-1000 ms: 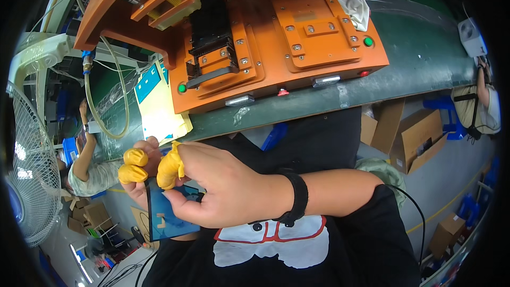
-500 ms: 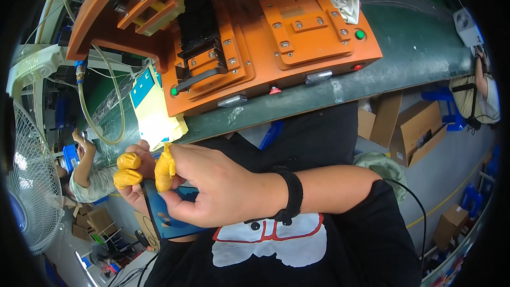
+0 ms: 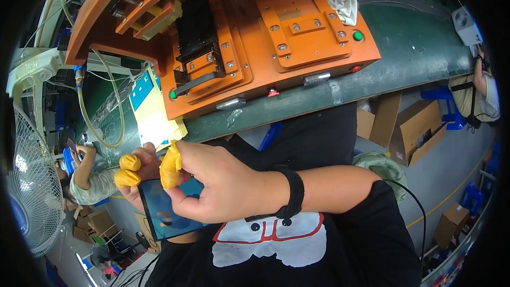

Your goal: The person operates an orange press machine, repeatedly placing small blue rectangular items into the press, activating the mechanism, and removing the processed items. The person handles the items one at a time and places them into a tray.

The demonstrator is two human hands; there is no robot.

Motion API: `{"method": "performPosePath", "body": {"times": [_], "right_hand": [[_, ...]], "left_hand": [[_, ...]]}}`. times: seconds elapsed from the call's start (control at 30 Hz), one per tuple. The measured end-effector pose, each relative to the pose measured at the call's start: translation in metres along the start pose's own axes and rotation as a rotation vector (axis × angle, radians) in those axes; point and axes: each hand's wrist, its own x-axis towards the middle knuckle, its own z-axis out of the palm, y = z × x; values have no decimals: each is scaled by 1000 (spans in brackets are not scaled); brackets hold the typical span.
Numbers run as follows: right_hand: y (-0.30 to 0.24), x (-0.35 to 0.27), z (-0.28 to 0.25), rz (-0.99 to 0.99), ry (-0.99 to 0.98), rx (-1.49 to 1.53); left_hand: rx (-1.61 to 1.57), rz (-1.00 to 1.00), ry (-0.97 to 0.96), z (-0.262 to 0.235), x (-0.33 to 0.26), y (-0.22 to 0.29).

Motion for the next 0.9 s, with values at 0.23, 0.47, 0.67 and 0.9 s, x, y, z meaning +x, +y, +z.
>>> {"method": "performPosePath", "body": {"times": [0.23, 0.47, 0.67, 0.9], "right_hand": [[10, -5, 1, 31, 2, 153], [8, -1, -5, 20, -88, 63], [8, 0, -6, 23, -84, 46], [8, 5, -6, -4, -64, 96]], "left_hand": [[-52, -69, -17, -4, -2, -1], [-71, -157, -9, 4, -4, 8], [43, -130, -17, 8, -1, 7], [32, -102, -16, 8, 0, 2]]}}
